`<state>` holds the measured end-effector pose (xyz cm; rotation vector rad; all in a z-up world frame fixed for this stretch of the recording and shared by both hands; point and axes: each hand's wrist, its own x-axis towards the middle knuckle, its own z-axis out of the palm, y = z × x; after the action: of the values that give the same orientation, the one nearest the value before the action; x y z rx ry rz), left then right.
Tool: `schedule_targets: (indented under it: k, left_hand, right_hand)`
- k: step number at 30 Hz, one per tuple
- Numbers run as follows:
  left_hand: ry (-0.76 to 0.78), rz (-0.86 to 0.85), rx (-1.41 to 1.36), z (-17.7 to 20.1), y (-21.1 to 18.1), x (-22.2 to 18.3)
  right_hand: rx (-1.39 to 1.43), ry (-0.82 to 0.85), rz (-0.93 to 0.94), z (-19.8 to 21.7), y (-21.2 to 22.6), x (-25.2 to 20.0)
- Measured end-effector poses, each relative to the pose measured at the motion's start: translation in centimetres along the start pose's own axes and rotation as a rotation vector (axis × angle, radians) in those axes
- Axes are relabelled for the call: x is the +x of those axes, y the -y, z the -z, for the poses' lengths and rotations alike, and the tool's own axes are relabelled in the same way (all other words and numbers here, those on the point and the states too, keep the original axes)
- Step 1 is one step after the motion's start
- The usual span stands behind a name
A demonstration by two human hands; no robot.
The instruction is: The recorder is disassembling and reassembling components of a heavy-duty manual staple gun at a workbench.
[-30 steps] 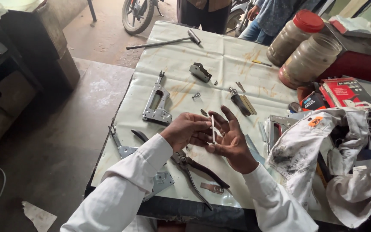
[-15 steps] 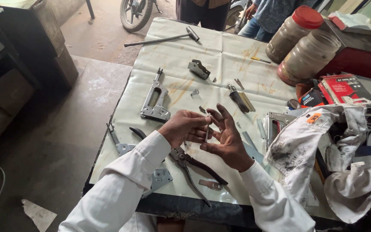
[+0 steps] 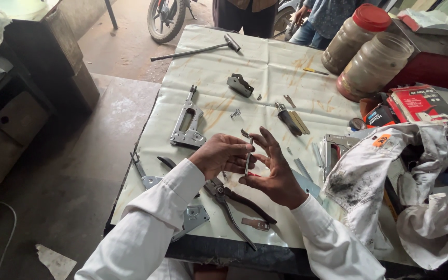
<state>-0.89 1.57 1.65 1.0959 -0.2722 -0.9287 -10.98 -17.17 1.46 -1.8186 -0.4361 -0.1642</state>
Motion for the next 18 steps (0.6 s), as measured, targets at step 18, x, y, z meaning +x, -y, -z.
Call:
schedule_targets:
  k: [18]
  left_hand:
    - [-0.056, -0.115, 0.042, 0.2, 0.6, 0.75]
  right_hand:
    - [0.058, -0.003, -0.088, 0.45, 0.06, 0.42]
